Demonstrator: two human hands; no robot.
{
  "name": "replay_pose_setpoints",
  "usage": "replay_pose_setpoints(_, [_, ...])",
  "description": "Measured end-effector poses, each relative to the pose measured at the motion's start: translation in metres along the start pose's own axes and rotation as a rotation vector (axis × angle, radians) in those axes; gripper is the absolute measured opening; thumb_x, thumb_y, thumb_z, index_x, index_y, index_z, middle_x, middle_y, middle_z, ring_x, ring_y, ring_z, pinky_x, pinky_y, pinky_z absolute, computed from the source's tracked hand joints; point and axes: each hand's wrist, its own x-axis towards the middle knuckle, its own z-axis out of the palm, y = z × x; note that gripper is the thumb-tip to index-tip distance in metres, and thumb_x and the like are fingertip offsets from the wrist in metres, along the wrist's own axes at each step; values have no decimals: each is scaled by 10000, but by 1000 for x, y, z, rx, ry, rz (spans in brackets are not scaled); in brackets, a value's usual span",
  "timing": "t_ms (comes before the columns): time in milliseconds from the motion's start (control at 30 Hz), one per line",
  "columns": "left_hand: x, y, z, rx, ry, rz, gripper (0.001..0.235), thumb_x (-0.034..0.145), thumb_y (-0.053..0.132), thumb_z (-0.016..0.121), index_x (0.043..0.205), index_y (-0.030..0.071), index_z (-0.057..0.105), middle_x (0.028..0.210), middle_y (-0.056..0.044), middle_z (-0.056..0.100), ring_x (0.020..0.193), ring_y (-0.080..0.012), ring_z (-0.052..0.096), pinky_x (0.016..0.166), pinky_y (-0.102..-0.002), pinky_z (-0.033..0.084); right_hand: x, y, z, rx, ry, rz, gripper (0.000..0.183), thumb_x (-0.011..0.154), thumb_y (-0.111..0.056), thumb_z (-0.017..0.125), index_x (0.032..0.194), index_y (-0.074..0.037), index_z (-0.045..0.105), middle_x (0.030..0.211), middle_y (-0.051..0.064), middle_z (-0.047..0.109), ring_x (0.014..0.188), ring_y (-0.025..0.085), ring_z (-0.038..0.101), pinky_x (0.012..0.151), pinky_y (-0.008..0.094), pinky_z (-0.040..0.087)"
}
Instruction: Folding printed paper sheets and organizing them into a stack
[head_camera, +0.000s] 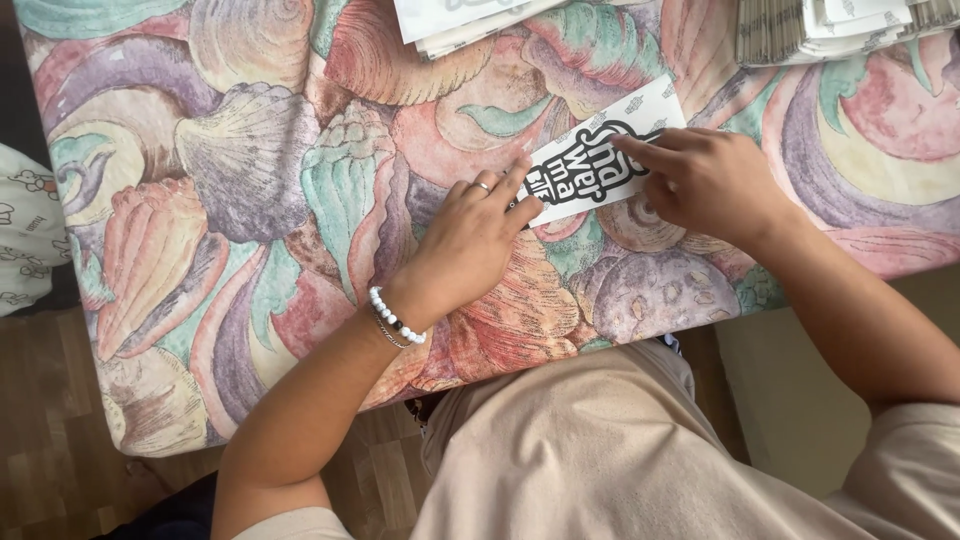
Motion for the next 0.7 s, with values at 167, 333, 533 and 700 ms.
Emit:
replay_pose_setpoints(167, [9,2,-5,55,-90,-22,423,847,-18,533,1239,127,599,1575,-277,370,1316,-413,474,1007,-503,455,55,-37,6,-5,-19,-86,431,1035,-75,549,1434,-171,681,687,-32,566,469,78,429,365,201,332])
replay_pose_setpoints(333, [9,3,-5,88,-71,-20,410,819,-21,557,1192,143,605,1537,-275,403,1263,-386,510,950,-477,489,63,-32,1,37,-1,-95,403,988,16,581,1290,-179,762,652,-46,616,456,88,480,364,211,354])
replay_pose_setpoints(533, [6,3,0,50,12,0,327,898,9,493,1163,141,630,1484,-299,454,1176,-401,543,900,-476,494,29,34,-1,-16,47,163,579,918,123,438,1180,-202,839,1024,84,832,687,138,726,366,147,417])
replay_pose_setpoints(700, [8,18,-2,247,-222,-26,812,894,89,603,1593,386,315,1594,-388,177,1383,-427,397,1094,-487,394,7,35,-10,-383,61,166,332,1081,-30,557,1223,-195,807,949,-29,790,863,116,743,614,198,651])
